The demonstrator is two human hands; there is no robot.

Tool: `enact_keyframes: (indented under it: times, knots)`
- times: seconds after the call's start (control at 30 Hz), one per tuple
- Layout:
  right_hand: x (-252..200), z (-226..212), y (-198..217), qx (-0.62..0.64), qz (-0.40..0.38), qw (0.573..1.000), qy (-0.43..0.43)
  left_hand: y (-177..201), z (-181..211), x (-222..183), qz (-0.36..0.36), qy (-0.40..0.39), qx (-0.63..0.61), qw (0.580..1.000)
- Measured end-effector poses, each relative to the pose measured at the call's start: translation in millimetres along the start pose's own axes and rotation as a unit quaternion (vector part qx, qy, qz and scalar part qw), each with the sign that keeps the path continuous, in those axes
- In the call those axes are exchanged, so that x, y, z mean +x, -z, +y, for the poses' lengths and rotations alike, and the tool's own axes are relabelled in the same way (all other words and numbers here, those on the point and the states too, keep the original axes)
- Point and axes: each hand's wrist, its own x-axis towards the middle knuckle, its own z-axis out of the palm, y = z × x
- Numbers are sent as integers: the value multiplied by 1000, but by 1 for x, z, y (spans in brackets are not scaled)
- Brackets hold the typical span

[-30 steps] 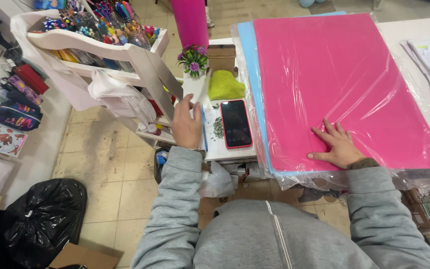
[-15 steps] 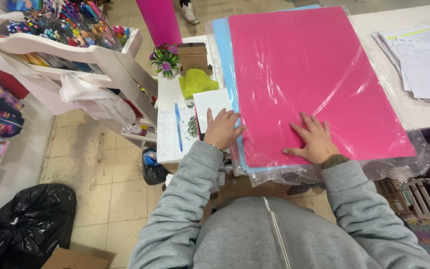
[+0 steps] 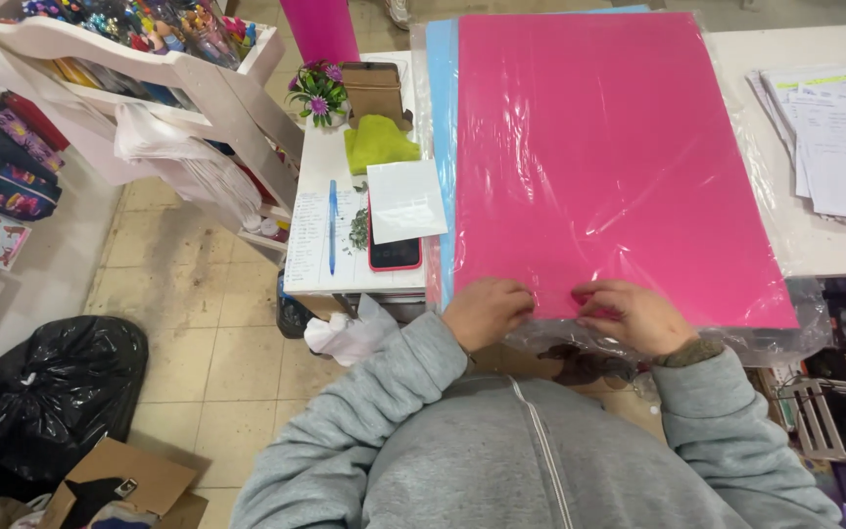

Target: Checking an inventory list and counting sheets of colored paper in a stationery store.

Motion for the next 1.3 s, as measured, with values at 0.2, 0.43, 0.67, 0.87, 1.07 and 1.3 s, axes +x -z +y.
enact_keyframes:
  times: [0.2,0.43,0.67,0.87,1.07,1.3]
  knots:
    - [-5,-9,11,-5,96,995,8,20,13,9,68,155,-52,984]
    - [-6,-3,-5,-158,148,974,58,5,16,9,154,-13,94,983]
    - [-4,-27,3,-166,100,977,90,2,5,4,-40,69,78,994]
    - [-1,-7,5,-146,50,981,114,-11,-11,3,13,36,58,998]
    - [2,-1,4,-92,72,984,134,-28,-15,0,105,-18,131,986]
    - [12,23,-14,-134,145,966,166,-40,-23,7,149,-23,217,964]
